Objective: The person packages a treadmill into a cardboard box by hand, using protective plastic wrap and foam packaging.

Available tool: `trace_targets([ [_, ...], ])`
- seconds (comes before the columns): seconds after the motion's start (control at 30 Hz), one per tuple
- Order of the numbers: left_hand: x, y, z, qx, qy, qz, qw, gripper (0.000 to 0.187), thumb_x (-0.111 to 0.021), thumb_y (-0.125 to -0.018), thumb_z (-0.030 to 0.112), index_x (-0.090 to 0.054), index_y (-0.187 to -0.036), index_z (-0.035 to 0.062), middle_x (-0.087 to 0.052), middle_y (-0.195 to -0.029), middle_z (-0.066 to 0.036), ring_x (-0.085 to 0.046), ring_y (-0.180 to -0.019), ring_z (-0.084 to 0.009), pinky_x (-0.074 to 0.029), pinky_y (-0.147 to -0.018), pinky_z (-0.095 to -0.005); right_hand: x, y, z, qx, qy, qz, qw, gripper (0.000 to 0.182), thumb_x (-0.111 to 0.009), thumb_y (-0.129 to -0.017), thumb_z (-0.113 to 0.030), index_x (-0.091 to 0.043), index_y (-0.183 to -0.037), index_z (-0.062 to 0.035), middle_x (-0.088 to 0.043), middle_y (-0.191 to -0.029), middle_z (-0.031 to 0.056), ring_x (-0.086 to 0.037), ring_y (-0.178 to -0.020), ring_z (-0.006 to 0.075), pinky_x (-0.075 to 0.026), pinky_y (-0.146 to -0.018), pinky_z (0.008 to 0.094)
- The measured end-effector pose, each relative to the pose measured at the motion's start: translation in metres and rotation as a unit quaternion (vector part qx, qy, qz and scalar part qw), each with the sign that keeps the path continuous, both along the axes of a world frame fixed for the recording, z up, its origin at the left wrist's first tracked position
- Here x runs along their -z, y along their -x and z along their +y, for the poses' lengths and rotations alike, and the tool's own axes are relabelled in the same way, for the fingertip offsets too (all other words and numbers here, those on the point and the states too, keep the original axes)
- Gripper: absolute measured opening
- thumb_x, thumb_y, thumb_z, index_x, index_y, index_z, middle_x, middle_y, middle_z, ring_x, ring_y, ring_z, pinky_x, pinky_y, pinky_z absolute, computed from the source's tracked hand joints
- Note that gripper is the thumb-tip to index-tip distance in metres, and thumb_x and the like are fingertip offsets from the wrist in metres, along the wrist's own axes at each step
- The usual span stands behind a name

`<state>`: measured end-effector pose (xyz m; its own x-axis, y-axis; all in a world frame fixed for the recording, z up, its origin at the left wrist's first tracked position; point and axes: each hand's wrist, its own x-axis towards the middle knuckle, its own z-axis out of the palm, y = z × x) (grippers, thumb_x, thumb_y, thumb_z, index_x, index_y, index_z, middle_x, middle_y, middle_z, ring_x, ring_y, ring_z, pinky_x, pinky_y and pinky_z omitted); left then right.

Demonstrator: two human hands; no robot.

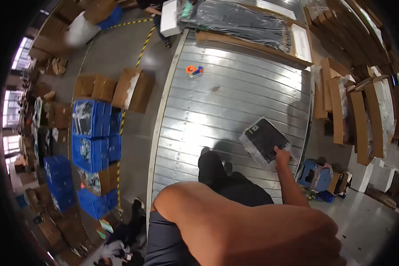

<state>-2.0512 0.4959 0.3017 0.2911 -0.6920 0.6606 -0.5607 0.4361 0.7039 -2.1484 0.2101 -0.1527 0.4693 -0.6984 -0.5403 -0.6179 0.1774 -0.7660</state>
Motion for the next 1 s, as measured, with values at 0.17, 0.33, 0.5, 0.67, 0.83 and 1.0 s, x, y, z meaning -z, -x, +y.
trace_targets([
  [0.17, 0.056, -0.156, -0.073, -0.139, 0.305, 0.053, 0.941, 0.019, -0.062, -0.070, 0.014, -0.062, -0.076, -0.0045, -0.057, -0.066, -0.013, -0.051, -0.050, -0.0148, -0.036, -0.040, -0.0271, 0.020, -0.119, -0.087, 0.048, 0.023, 0.055, 0.997, 0.034, -0.070, -0.071, -0.005, -0.056, -0.099, 0.0079, -0.062, -0.094, 0.0132, -0.058, -0.081, 0.0240, -0.046, -0.074, 0.0354],
  [0.33, 0.095, -0.404, -0.072, 0.089, 0.223, 0.077, 0.968, 0.021, -0.059, -0.080, 0.019, -0.060, -0.075, -0.0012, -0.062, -0.072, -0.016, -0.060, -0.059, -0.0234, -0.045, -0.053, -0.0309, 0.050, -0.228, -0.191, 0.162, 0.113, 0.142, 0.970, 0.036, -0.072, -0.069, -0.008, -0.055, -0.095, 0.0101, -0.061, -0.092, 0.0167, -0.057, -0.081, 0.0257, -0.045, -0.069, 0.0373],
  [0.5, 0.180, -0.541, -0.170, -0.348, -0.020, 0.411, 0.842, 0.014, -0.056, -0.083, 0.003, -0.059, -0.095, -0.0053, -0.063, -0.078, -0.012, -0.059, -0.068, -0.0150, -0.048, -0.060, -0.0258, 0.021, -0.410, -0.265, 0.111, 0.102, 0.071, 0.986, 0.030, -0.070, -0.067, -0.008, -0.057, -0.089, 0.0091, -0.062, -0.085, 0.0155, -0.058, -0.078, 0.0252, -0.045, -0.069, 0.0377],
  [0.67, 0.398, -0.553, -0.234, -0.428, -0.372, 0.495, 0.658, 0.020, -0.062, -0.081, 0.017, -0.063, -0.080, -0.0024, -0.060, -0.061, -0.004, -0.053, -0.054, -0.0087, -0.044, -0.051, -0.0241, 0.043, -0.654, -0.334, -0.002, 0.146, 0.098, 0.984, 0.029, -0.069, -0.069, -0.012, -0.058, -0.087, 0.0079, -0.061, -0.084, 0.0209, -0.060, -0.078, 0.0281, -0.046, -0.068, 0.0389],
  [0.83, 0.494, -0.488, -0.302, -0.508, -0.358, 0.686, 0.378, 0.014, -0.058, -0.077, 0.007, -0.064, -0.078, -0.0057, -0.063, -0.070, -0.009, -0.059, -0.058, -0.0161, -0.052, -0.055, -0.0284, 0.191, -0.850, -0.360, -0.162, 0.182, 0.098, 0.965, 0.034, -0.067, -0.070, -0.022, -0.059, -0.088, 0.0053, -0.063, -0.086, 0.0228, -0.062, -0.085, 0.0364, -0.047, -0.075, 0.0422],
  [1.0, 0.495, -0.537, -0.403, -0.484, -0.341, 0.729, 0.344, 0.015, -0.059, -0.078, 0.008, -0.063, -0.084, -0.0053, -0.063, -0.074, -0.009, -0.060, -0.063, -0.0158, -0.052, -0.057, -0.0279, 0.219, -0.994, -0.322, -0.158, -0.004, 0.011, 0.987, 0.027, -0.067, -0.072, -0.013, -0.059, -0.091, 0.0054, -0.064, -0.084, 0.0190, -0.061, -0.079, 0.0316, -0.047, -0.070, 0.0403],
])
